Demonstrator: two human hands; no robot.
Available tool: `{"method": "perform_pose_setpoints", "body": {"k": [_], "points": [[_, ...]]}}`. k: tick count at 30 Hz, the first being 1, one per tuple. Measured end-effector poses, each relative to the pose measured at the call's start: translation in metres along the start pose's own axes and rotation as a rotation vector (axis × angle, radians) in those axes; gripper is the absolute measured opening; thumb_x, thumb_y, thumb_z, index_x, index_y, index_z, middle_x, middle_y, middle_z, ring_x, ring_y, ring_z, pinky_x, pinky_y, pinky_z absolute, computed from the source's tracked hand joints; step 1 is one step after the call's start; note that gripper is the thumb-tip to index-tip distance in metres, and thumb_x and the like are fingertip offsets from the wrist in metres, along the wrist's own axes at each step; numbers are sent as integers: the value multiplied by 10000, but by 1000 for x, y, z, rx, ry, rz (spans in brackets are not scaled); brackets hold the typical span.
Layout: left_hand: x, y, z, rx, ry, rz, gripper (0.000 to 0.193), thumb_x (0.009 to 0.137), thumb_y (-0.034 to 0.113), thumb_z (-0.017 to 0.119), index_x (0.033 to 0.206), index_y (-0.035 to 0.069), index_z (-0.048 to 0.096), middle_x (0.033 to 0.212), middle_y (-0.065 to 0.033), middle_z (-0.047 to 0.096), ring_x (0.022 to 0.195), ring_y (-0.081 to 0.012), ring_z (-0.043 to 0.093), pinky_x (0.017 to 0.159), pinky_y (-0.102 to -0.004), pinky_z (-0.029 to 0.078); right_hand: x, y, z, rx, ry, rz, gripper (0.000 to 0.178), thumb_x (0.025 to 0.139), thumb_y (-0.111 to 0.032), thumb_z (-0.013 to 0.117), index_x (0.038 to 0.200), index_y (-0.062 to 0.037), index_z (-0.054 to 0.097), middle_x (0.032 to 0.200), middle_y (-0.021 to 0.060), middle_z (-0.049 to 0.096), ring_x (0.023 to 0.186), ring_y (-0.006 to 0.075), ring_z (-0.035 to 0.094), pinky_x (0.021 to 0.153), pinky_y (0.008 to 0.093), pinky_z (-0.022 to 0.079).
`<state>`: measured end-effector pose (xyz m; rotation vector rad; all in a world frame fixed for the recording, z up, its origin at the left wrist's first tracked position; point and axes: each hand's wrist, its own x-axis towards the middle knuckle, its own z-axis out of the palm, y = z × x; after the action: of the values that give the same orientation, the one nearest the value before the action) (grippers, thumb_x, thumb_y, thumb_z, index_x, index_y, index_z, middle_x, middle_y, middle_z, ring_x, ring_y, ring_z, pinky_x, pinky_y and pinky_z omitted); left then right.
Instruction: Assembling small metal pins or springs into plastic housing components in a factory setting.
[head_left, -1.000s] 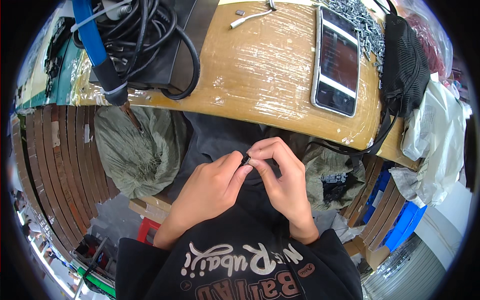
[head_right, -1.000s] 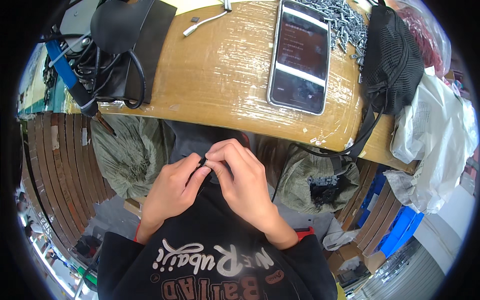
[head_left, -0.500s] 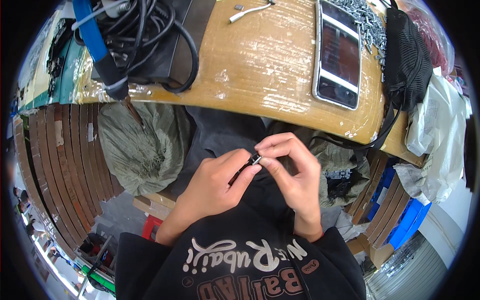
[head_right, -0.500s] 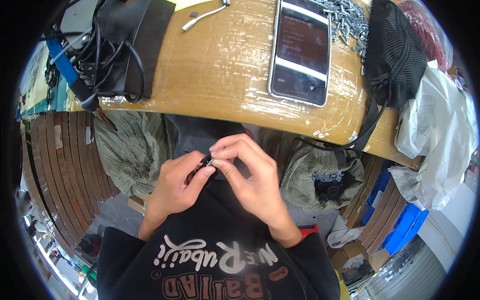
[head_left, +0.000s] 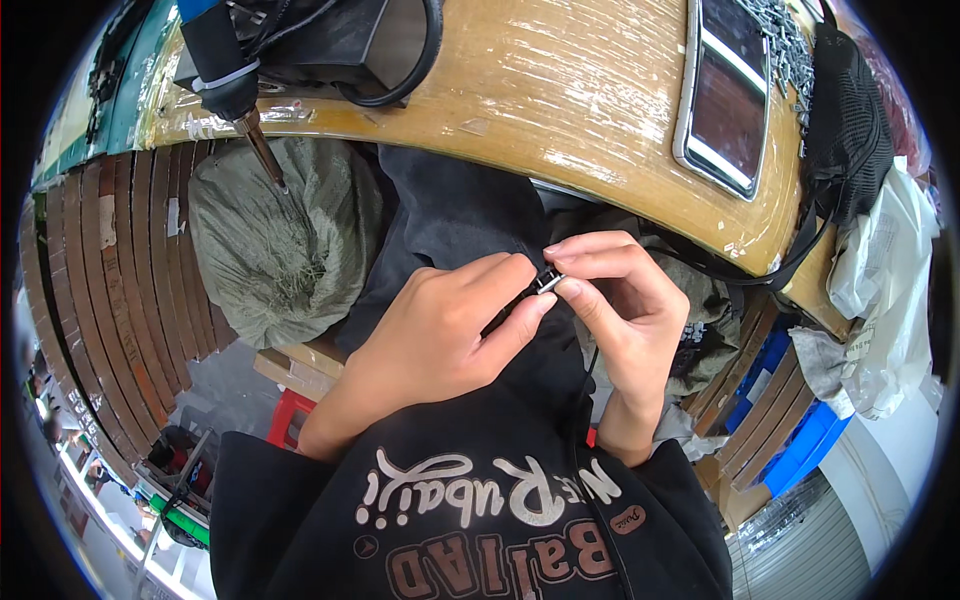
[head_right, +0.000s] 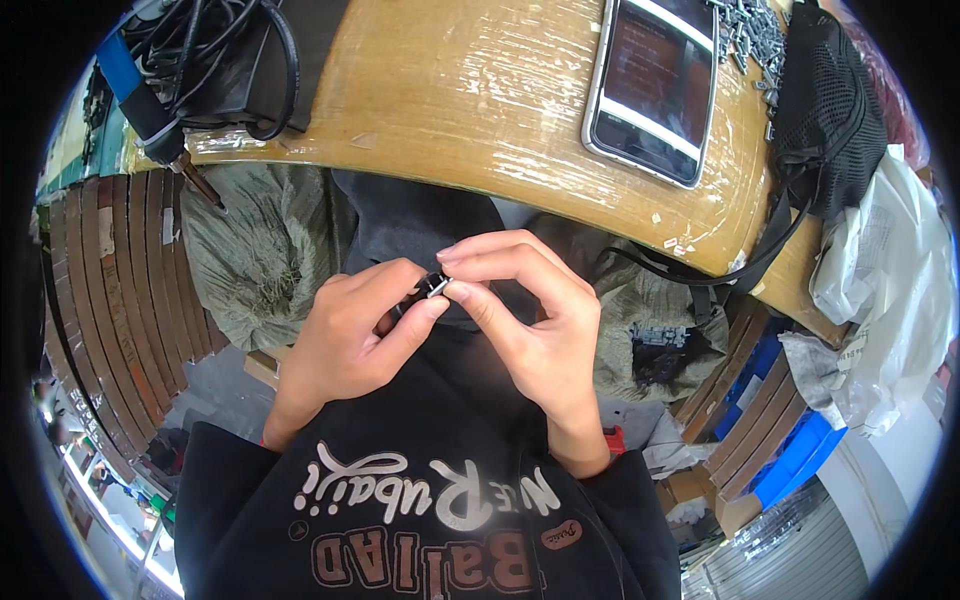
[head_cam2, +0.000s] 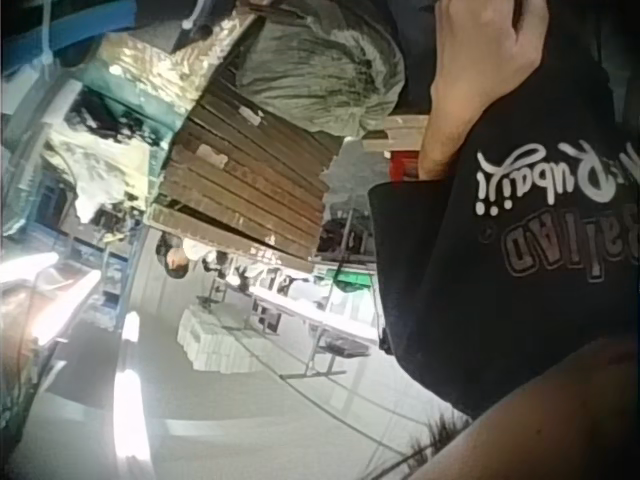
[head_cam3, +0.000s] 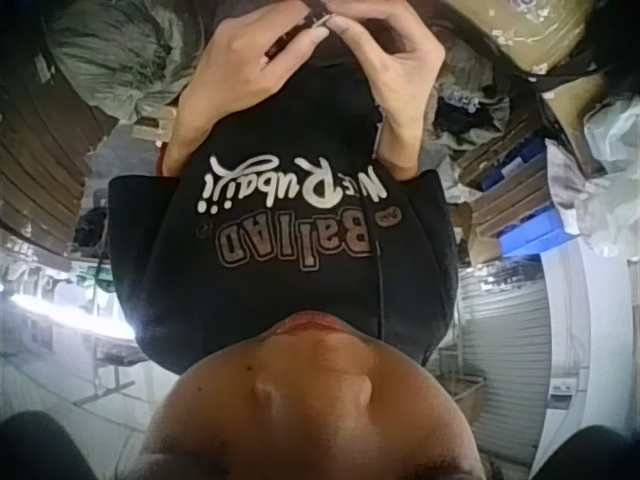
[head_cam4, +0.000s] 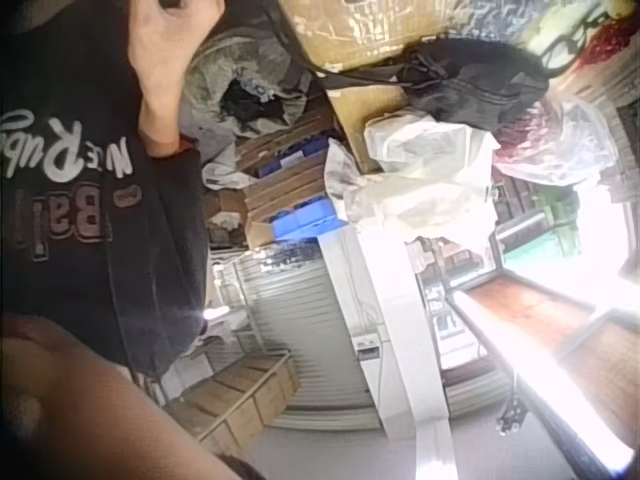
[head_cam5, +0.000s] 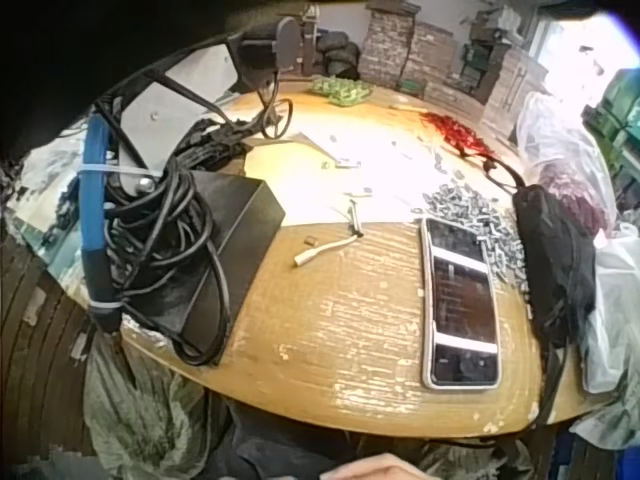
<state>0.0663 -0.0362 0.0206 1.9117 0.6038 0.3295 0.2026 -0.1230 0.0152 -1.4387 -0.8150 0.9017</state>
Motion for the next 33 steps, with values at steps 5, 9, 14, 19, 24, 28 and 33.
{"method": "perform_pose_setpoints", "body": {"k": [5,9,14,19,24,28,33], "points": [[-1,-3,2,9,23,20,116,750,80,604,772,10,514,582,-80,458,425,-182,444,397,-280,335,-4,-1,1,-94,5,-37,107,684,62,625,779,20,601,838,115,618,775,190,590,694,263,457],[2,-1,2,-25,24,15,130,749,90,602,769,9,503,577,-86,451,427,-195,451,398,-288,345,-3,-3,0,-272,4,-196,143,664,81,618,787,13,590,826,116,617,757,213,590,675,272,458],[4,-3,3,-27,13,1,137,751,91,600,760,10,491,577,-89,446,433,-200,456,401,-291,354,0,-1,-2,-293,-25,-206,153,657,90,614,786,13,583,823,110,618,748,219,589,665,277,459],[5,0,1,-26,-5,5,138,768,106,600,776,9,502,580,-82,451,433,-193,456,399,-286,353,-4,-3,2,-110,53,-14,118,687,88,597,780,20,578,818,120,615,748,190,586,646,265,464],[5,3,0,-76,-27,-39,127,776,101,597,793,7,513,591,-78,464,437,-185,454,405,-284,346,-4,-8,1,-46,75,55,107,694,85,595,780,24,577,814,128,612,734,179,584,646,257,463],[4,3,1,-84,-28,-64,112,786,90,589,798,6,516,598,-80,475,458,-189,461,426,-288,350,0,-5,-2,-106,11,5,102,694,78,598,780,27,578,805,128,614,723,183,586,650,255,459],[3,1,1,-82,-37,-87,113,790,95,587,802,7,517,605,-85,485,479,-204,473,444,-299,364,2,2,-3,-137,-15,-95,97,690,76,601,773,30,578,800,128,614,724,190,590,655,258,459]]}}
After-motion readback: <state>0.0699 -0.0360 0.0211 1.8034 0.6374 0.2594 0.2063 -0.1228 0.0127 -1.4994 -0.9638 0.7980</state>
